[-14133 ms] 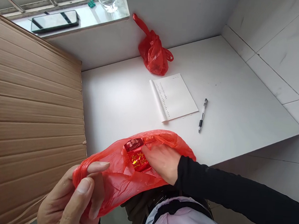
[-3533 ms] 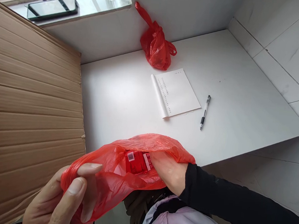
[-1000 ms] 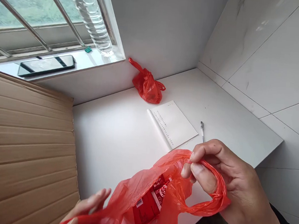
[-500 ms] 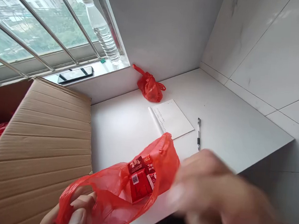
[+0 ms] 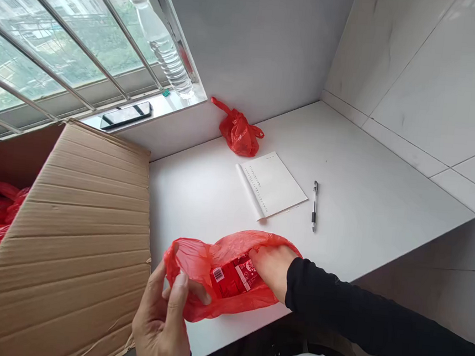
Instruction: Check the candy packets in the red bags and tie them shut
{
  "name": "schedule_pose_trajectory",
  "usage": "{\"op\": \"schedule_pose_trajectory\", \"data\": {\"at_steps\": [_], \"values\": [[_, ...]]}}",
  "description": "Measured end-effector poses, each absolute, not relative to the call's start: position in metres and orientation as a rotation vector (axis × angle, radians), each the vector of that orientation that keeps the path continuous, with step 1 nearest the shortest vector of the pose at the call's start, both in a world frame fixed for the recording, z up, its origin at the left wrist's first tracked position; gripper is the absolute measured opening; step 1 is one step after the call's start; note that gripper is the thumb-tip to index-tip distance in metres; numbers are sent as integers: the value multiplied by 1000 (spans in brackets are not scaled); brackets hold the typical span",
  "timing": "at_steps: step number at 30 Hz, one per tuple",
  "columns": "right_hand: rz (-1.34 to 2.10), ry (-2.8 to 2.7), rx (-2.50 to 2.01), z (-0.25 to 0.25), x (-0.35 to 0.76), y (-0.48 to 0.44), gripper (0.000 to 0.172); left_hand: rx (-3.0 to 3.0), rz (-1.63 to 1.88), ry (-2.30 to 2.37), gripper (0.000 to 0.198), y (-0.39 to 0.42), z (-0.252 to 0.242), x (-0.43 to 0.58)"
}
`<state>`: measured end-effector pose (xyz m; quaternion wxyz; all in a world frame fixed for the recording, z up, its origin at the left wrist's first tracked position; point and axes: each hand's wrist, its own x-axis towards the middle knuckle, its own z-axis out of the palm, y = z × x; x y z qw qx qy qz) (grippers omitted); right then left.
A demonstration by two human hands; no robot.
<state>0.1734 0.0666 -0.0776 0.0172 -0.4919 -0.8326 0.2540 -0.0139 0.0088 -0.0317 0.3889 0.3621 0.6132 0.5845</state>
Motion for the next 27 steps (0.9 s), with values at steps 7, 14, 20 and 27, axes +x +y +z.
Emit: {"op": "schedule_pose_trajectory", "data": {"at_steps": [7,14,20,27], "values": [[821,-2677,-1657,-78,169,75,28,1063,1641,1463,31,8,-42,-13],[842,-2812,-1704,-73,158,79,27,1072,1774,1478,31,7,-35,-21],[888,-2795,-1688,-71,157,81,29,1057,1705,1455,32,8,-31,-24],[958,-2723,-1608,-74,158,81,40,996,1716,1490,30,10,-31,-27]]}}
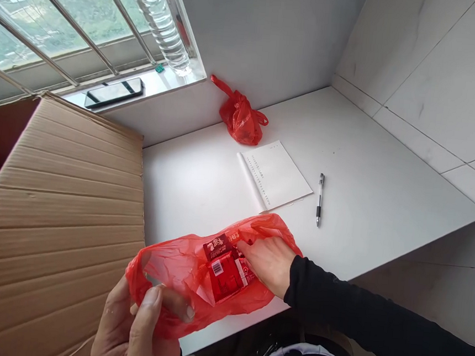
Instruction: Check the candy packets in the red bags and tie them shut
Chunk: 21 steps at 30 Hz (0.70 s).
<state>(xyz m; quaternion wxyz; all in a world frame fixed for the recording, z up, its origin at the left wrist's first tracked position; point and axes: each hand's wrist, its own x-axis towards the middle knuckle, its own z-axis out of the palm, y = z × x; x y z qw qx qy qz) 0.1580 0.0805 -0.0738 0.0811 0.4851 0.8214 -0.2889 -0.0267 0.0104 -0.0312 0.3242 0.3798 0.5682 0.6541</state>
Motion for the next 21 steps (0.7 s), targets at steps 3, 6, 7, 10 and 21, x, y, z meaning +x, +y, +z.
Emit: {"op": "schedule_pose_trajectory", "data": {"at_steps": [3,6,7,10,21], "values": [[-888,2462,1464,-77,155,83,48,997,1734,1477,29,11,-30,-27],[-879,2431,1493,-79,152,86,46,1001,1739,1486,28,11,-30,-29],[-870,2418,1504,-79,152,86,43,994,1741,1495,27,11,-31,-29],[-853,2411,1513,-80,151,87,39,974,1740,1502,26,10,-33,-30],[-831,2484,1406,-80,139,85,55,685,1793,1616,26,12,-11,-1]]}}
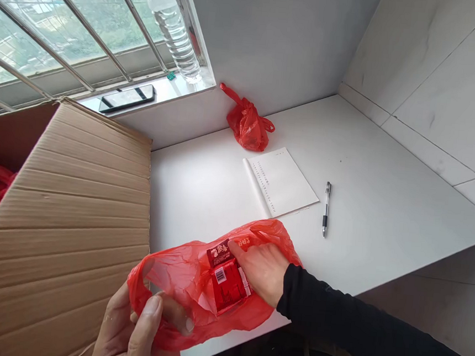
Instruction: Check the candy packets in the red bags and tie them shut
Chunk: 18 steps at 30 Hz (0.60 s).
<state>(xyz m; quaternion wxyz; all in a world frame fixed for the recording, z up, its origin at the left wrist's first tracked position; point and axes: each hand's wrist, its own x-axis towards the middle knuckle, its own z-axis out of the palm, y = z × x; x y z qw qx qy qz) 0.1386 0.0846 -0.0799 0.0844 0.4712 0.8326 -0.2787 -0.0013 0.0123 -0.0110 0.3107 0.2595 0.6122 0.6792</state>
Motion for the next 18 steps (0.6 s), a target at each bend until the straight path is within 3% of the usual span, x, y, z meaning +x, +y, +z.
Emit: {"op": "schedule_pose_trajectory", "data": {"at_steps": [4,11,18], "values": [[-843,2492,1351,-80,134,81,63,694,1799,1598,24,12,-12,-5],[-797,2405,1418,-74,140,85,48,1024,1703,1419,29,10,-29,-30],[-788,2401,1354,-73,131,81,65,1050,1692,1401,28,11,-30,-32]]}}
